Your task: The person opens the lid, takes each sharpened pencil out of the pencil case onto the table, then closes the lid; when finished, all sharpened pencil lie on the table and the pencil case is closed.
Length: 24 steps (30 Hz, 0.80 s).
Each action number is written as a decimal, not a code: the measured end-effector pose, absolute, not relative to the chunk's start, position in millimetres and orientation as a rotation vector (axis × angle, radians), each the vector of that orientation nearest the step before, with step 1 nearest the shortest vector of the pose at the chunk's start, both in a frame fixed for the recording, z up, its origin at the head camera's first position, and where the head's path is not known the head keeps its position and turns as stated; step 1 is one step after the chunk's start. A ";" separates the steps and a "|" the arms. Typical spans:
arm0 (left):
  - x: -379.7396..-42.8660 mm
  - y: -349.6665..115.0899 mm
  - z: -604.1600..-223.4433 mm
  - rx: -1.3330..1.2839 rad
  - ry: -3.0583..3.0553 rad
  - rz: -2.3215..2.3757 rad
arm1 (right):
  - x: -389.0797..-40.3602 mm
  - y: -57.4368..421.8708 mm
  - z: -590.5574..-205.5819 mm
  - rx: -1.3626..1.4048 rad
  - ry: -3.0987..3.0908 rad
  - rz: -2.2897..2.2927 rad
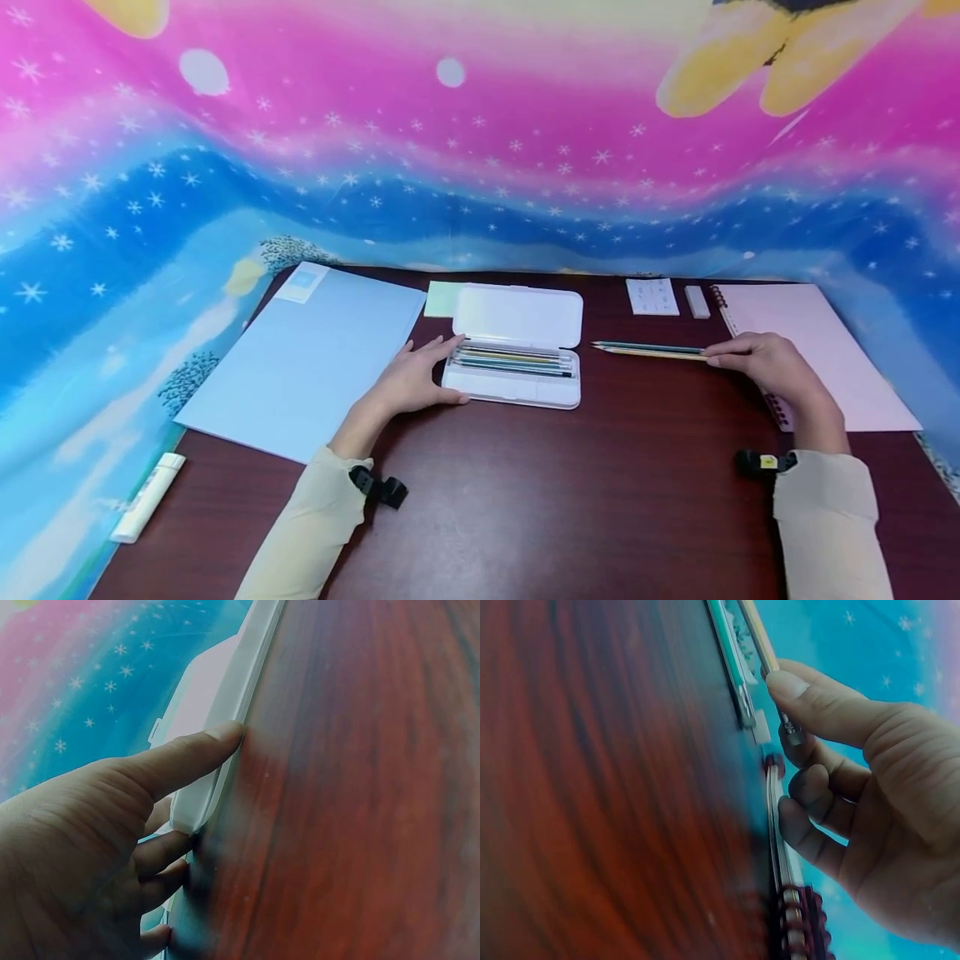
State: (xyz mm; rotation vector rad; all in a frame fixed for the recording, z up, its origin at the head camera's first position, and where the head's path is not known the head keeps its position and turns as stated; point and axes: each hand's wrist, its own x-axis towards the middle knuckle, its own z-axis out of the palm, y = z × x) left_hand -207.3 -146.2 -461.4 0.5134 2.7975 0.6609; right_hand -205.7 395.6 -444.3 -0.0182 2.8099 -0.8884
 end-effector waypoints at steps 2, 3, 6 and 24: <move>-206.9 -145.7 -460.1 0.519 2.796 0.658 | -206.3 392.2 -444.3 -0.012 2.781 -0.906; -206.7 -145.2 -459.6 0.524 2.795 0.655 | -206.3 390.8 -444.3 -0.010 2.768 -0.911; -206.5 -144.1 -458.4 0.529 2.786 0.655 | -206.4 388.6 -444.8 -0.025 2.762 -0.880; -207.3 -147.5 -460.9 0.515 2.795 0.672 | -219.0 374.0 -447.4 -0.039 2.854 -0.798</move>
